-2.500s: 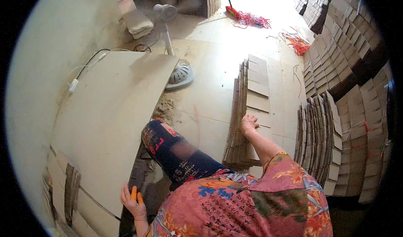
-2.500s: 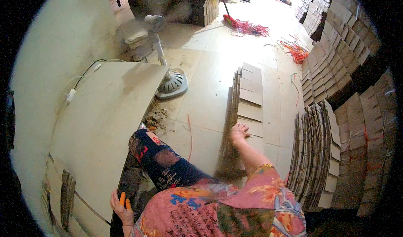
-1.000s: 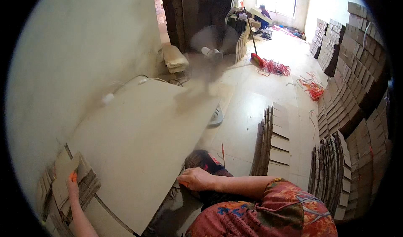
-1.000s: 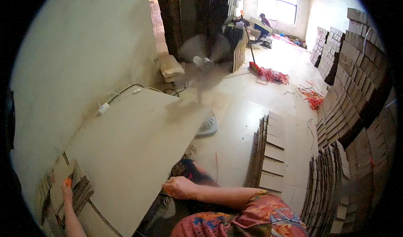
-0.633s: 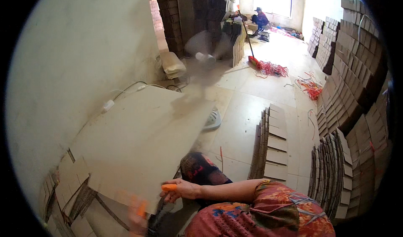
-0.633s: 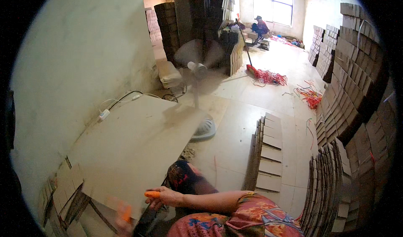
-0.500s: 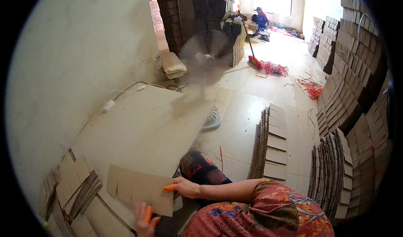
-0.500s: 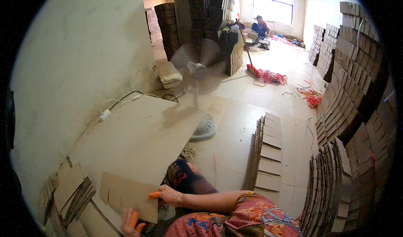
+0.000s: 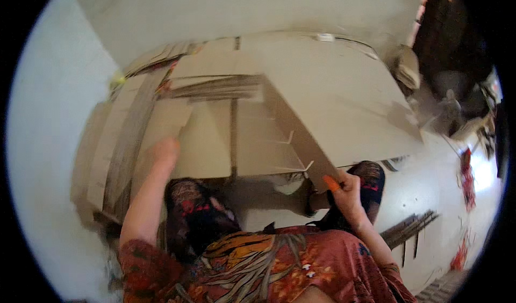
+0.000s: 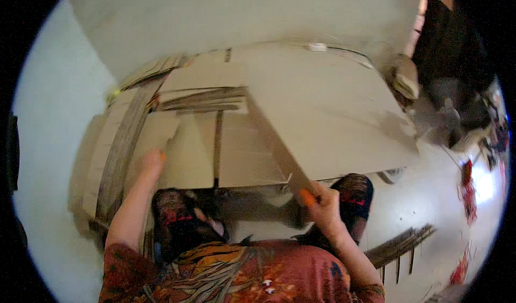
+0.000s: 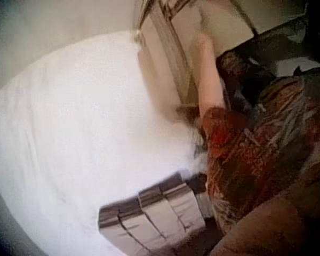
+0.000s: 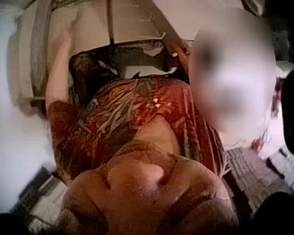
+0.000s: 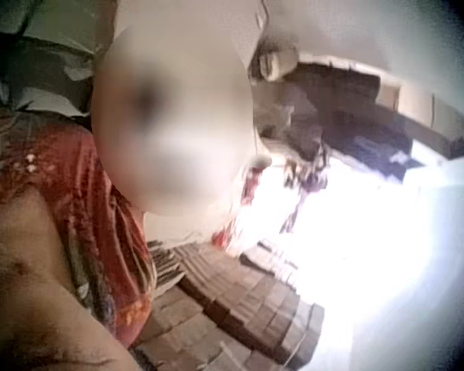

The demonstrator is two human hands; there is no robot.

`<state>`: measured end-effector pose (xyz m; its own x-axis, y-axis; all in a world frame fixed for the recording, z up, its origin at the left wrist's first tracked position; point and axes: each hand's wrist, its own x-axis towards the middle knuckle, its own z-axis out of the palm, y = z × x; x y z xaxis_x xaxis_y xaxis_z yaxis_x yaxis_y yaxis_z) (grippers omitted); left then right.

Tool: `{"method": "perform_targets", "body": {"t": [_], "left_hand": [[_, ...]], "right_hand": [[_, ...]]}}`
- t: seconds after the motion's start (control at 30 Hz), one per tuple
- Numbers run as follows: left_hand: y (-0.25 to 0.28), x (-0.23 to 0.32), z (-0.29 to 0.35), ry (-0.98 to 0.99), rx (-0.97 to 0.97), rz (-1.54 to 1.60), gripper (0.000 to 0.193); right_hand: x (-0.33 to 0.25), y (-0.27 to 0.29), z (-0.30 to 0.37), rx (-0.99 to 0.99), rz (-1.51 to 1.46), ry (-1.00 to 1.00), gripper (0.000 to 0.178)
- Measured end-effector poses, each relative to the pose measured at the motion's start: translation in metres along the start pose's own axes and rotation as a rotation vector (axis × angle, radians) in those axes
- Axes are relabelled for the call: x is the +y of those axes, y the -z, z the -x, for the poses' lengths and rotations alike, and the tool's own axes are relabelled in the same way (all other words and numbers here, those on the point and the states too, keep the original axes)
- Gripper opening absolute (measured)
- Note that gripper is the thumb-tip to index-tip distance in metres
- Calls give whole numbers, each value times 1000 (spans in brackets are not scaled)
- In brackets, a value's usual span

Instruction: The person assembles a multi-compartment cardboard divider by folding and interlocking pre-cut panels. They repeatedly pick up flat pieces, fold them into shape, and stack the completed units on the floor.

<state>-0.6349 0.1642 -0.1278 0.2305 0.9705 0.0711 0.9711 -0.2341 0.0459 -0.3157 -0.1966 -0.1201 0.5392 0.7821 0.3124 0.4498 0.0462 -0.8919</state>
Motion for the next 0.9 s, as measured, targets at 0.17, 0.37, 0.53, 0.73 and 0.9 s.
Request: {"method": "perform_targets", "body": {"t": [0.17,0.37,0.53,0.73,0.9], "left_hand": [[0,-2,-11,-2,-112,-80,29],[21,-11,-27,-47,-112,82,31],[63,31,-18,-201,-238,327,34],[103,154,58,-579,-566,645,29],[93,193,98,-850,-573,644,25]], "right_hand": [[4,-9,-17,-67,93,-77,13],[7,3,-15,-6,-20,-61,14],[-21,-5,-31,-19,62,152,12],[-43,-25,-55,43,-16,177,9],[-24,-7,-66,-5,238,295,8]]}}
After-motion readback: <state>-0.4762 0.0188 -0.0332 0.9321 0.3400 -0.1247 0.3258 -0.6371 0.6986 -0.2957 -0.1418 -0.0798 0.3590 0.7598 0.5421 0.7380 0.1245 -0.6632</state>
